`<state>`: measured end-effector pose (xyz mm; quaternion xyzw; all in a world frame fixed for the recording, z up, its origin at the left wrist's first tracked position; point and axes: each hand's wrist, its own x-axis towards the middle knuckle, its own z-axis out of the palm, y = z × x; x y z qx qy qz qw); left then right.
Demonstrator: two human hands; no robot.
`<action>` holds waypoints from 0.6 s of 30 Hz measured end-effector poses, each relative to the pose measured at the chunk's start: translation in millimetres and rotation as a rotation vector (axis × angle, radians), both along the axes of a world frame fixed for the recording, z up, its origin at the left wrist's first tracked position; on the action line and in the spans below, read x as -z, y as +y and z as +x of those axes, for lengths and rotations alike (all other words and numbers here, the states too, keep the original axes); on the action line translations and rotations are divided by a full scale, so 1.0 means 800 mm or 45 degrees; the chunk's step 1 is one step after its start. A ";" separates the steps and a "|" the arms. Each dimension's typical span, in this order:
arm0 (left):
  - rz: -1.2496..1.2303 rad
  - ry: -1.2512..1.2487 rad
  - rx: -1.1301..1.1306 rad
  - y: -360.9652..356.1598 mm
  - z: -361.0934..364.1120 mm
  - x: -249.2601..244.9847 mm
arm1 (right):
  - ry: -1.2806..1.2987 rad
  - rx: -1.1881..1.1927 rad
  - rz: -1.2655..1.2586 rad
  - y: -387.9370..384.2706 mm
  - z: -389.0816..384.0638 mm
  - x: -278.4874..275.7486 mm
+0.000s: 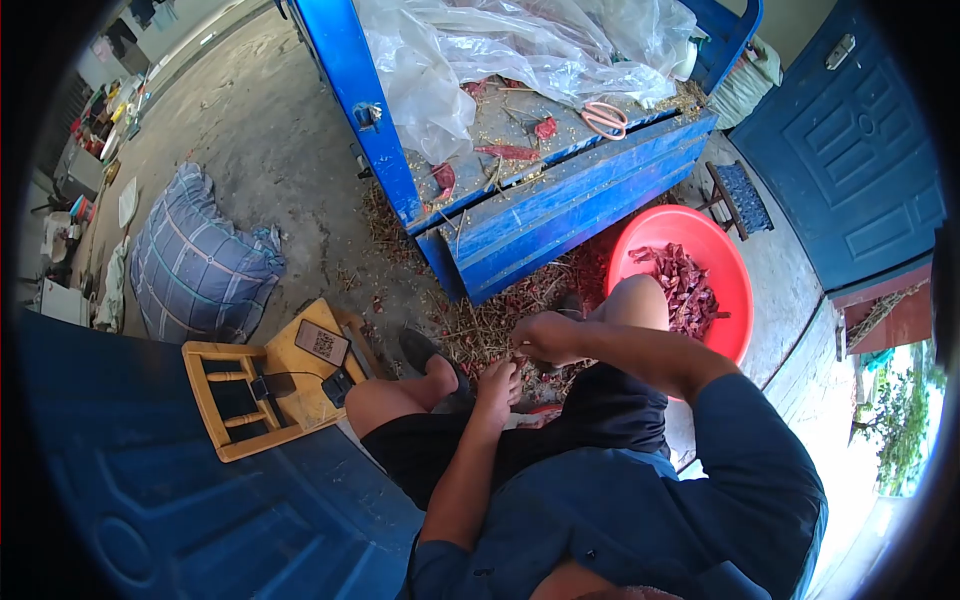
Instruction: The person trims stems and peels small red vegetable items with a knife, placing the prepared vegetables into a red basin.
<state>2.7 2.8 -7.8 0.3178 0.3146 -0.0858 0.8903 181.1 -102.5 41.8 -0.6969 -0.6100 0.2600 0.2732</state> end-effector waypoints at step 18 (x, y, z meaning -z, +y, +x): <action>-0.102 -0.309 -0.294 0.056 0.017 -0.056 | 1.226 0.582 0.129 0.068 -0.029 -0.026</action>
